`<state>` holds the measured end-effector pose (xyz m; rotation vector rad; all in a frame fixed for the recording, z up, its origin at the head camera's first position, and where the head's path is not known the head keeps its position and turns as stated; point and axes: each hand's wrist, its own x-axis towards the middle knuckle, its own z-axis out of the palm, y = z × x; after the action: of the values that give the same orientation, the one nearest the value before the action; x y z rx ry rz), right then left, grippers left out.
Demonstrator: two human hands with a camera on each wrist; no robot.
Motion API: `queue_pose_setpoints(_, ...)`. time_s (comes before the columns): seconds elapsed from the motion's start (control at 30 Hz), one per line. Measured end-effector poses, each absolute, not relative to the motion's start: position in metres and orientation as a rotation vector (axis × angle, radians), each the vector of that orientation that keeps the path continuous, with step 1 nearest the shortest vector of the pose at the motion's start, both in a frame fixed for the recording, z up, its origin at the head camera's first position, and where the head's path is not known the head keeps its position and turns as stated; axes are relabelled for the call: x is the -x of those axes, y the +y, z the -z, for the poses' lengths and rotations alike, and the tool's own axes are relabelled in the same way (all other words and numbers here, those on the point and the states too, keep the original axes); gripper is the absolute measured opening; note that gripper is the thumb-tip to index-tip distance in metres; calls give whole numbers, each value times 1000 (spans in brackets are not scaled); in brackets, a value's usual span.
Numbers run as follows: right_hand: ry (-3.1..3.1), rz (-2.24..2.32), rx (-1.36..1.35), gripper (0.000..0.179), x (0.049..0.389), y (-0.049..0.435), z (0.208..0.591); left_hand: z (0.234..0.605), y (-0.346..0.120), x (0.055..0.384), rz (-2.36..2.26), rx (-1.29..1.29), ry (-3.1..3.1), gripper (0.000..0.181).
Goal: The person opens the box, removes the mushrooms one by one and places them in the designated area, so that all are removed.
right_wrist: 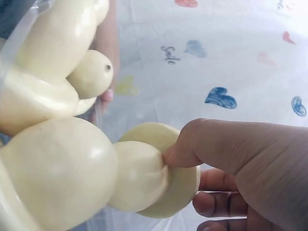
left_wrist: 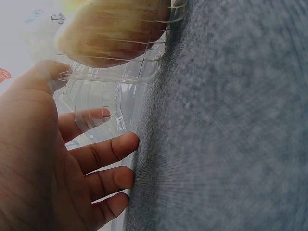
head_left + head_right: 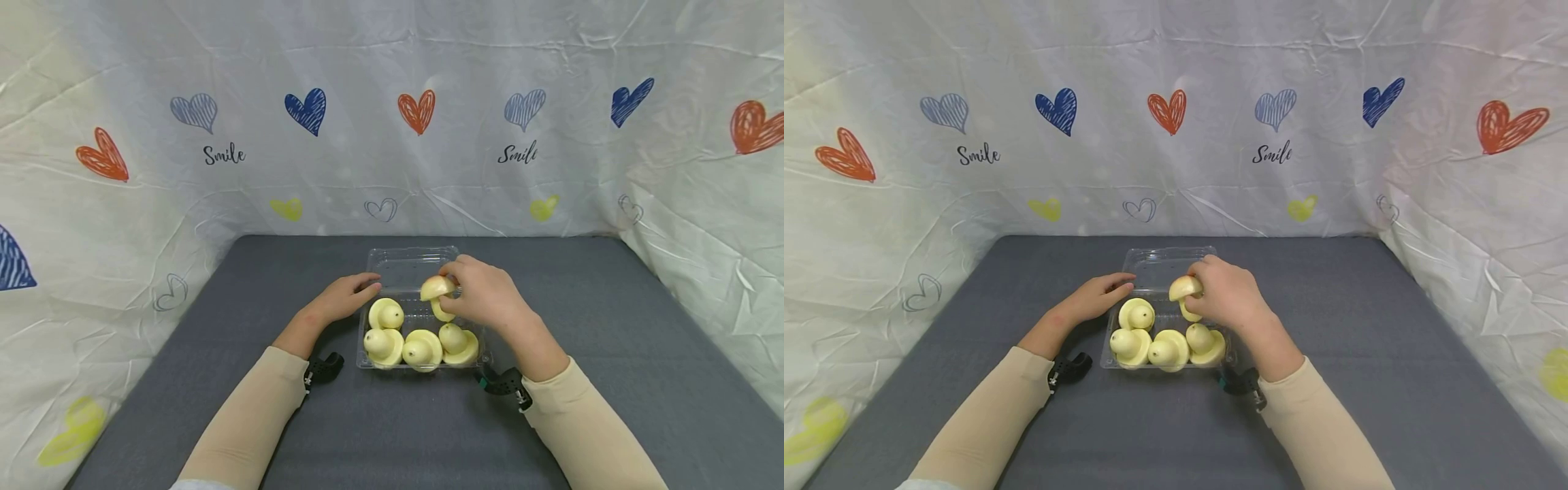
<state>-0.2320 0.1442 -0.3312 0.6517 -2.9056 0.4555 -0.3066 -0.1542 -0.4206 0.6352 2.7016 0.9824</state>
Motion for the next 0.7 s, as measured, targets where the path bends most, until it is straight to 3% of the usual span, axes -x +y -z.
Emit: queue_pose_setpoints(0.7, -2942, -559, -585, 35, 235, 172, 317, 422, -154, 306, -995, -630, 2708, 57)
